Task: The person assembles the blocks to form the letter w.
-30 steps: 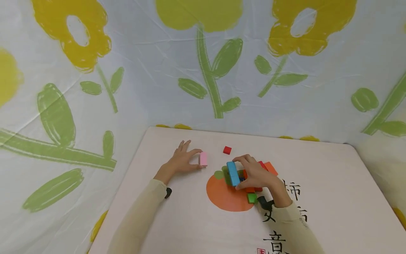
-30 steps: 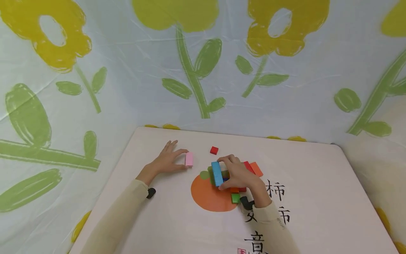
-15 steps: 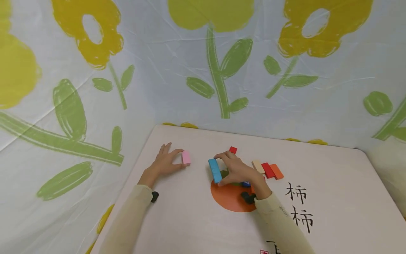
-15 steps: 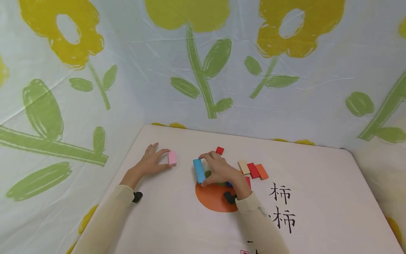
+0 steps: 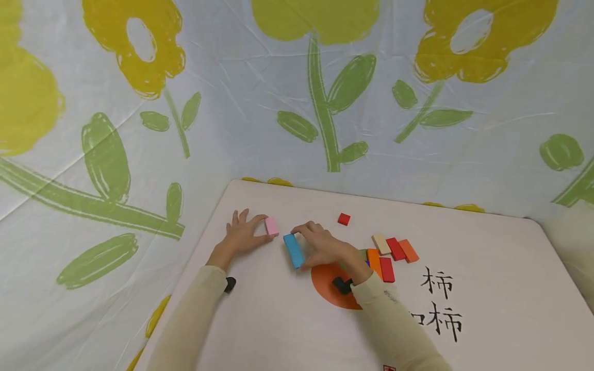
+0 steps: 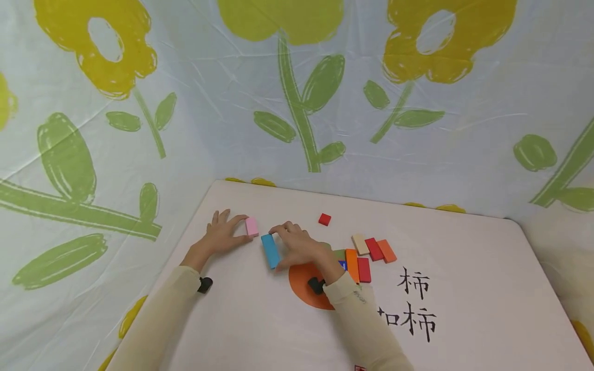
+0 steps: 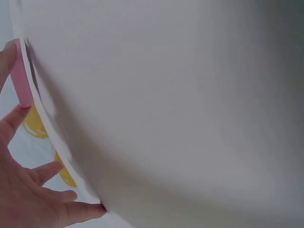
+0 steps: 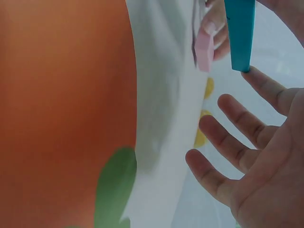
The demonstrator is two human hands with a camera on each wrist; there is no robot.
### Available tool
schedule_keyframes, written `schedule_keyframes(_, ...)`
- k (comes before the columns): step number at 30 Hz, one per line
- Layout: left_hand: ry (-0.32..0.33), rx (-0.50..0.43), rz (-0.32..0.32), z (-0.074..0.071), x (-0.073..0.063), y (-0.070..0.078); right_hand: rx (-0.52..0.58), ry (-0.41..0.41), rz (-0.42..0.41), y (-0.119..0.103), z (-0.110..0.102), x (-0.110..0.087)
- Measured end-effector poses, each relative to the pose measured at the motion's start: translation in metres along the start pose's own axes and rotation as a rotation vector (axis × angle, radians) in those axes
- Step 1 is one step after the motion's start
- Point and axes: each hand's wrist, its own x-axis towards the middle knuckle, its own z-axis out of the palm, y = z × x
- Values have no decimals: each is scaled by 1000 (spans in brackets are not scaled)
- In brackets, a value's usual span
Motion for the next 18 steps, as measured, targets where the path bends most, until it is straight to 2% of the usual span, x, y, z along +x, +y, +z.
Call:
schedule_keyframes(8, -17, 24, -16, 0, 1, 2, -23, -15, -3, 0, 8, 13)
schedule_keyframes(18, -53, 36, -47, 2, 3, 5, -47, 4, -28, 4, 14, 20)
